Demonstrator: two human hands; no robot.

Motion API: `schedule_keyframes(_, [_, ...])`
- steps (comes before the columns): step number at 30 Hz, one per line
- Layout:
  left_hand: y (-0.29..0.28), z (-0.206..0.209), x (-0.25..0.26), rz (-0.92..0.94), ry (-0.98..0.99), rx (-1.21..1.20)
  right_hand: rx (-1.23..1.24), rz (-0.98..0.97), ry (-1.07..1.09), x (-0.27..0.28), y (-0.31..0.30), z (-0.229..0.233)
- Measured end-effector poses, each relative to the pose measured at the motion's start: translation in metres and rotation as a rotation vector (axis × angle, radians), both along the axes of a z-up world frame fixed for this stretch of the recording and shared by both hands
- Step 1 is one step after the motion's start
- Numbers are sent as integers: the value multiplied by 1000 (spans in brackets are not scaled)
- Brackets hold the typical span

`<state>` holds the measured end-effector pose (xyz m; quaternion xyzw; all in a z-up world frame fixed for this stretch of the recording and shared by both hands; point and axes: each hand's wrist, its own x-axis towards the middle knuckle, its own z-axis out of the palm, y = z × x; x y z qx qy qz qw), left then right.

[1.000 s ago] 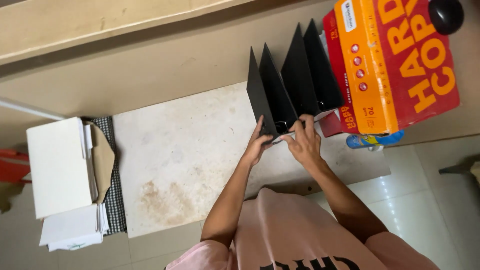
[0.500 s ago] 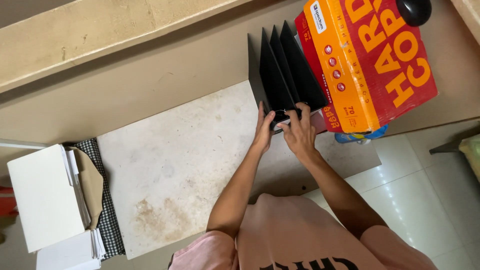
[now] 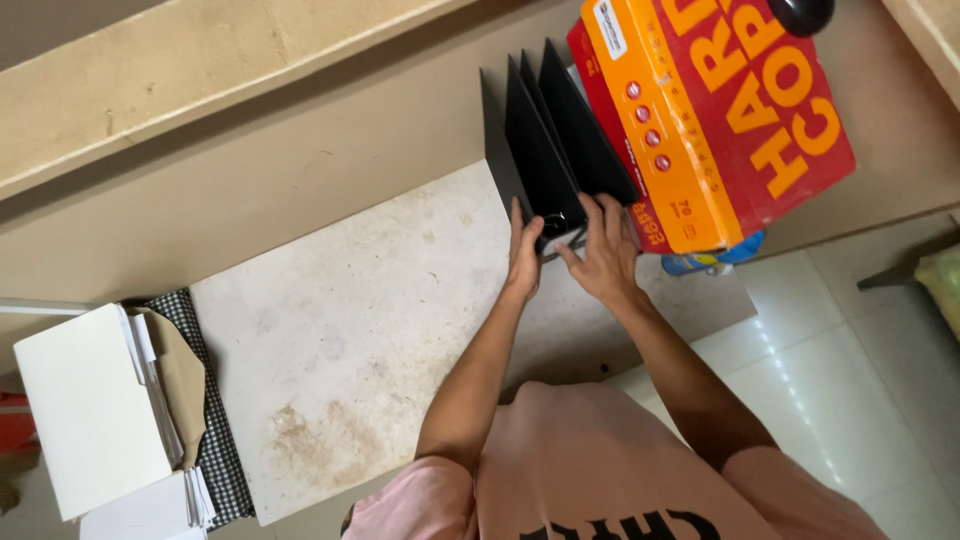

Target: The recorder cleans a dusty white shelf surface with a cloth and then wipes down the exterior of several black binders.

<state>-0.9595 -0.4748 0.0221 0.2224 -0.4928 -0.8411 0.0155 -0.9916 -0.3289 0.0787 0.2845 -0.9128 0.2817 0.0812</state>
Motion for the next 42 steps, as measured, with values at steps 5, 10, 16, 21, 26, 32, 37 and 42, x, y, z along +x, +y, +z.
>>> schedule_keyframes(5, [-2, -1, 0, 10, 35, -49, -35, 24, 20, 5, 8, 3])
schedule_keyframes(10, [-5, -2, 6, -38, 4, -28, -210, 0, 125, 31, 23, 7])
schedule_keyframes(16, [-7, -26, 47, -25, -132, -68, -476, -215, -120, 61, 57, -49])
schedule_keyframes(21, [15, -99, 99, -139, -302, -87, -347, -234, -267, 125, 80, -75])
schedule_keyframes(26, [66, -161, 133, -515, -356, -146, -362, -387, -315, 204, 113, -97])
schedule_keyframes(32, [150, -144, 172, -965, 108, -679, -334, -786, -325, 310, 187, -95])
schedule_keyframes(37, [253, -36, 228, -1359, 363, -1089, -91, -1205, -519, 428, 269, -60])
schedule_keyframes(42, [368, -13, 339, -1482, 819, -1094, -94, -1561, -595, 597, 338, -41])
